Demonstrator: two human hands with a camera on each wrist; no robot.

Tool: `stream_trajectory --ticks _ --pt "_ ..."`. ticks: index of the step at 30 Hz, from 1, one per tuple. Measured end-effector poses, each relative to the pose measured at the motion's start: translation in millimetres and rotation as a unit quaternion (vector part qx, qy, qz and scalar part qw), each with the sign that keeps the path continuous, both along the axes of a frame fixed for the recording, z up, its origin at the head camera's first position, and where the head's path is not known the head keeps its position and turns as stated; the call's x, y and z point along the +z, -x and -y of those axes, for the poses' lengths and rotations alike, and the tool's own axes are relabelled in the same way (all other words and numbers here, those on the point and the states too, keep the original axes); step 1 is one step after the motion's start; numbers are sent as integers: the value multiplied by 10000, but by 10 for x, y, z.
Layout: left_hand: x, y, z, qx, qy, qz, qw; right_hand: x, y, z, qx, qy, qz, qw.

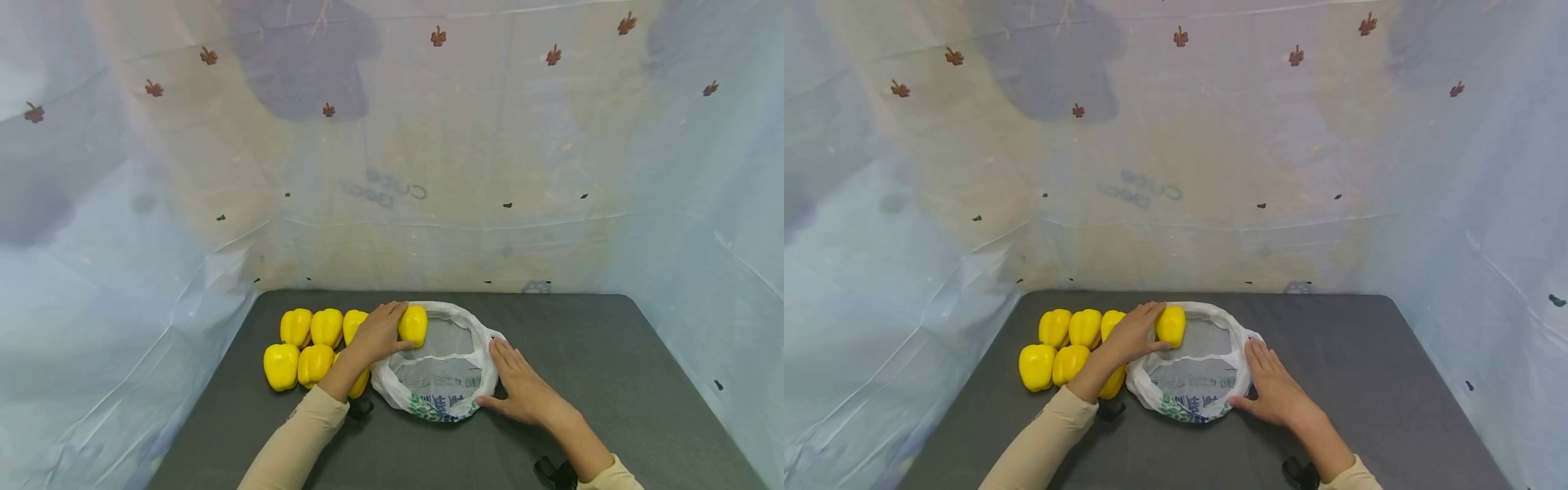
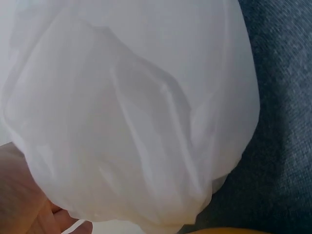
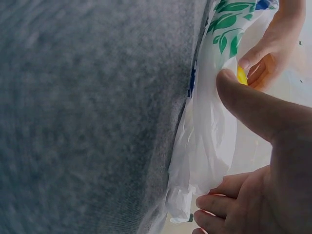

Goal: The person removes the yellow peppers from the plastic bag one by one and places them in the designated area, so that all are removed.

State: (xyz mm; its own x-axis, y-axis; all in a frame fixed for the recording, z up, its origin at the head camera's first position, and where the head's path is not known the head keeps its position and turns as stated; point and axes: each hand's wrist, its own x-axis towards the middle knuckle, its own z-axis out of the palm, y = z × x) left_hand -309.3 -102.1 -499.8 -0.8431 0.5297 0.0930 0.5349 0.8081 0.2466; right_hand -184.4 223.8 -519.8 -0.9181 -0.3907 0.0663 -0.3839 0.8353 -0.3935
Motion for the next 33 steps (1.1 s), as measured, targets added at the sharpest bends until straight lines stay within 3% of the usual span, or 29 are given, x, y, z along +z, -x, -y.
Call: stream_trajectory --ticks 13,33 --pt "-17 27 -54 157 204 -22 9997 3 -5 -4 18 49 -80 10000" --pt "-25 27 -64 138 38 -235 9996 -15 9 -2 24 -21 -27 10000"
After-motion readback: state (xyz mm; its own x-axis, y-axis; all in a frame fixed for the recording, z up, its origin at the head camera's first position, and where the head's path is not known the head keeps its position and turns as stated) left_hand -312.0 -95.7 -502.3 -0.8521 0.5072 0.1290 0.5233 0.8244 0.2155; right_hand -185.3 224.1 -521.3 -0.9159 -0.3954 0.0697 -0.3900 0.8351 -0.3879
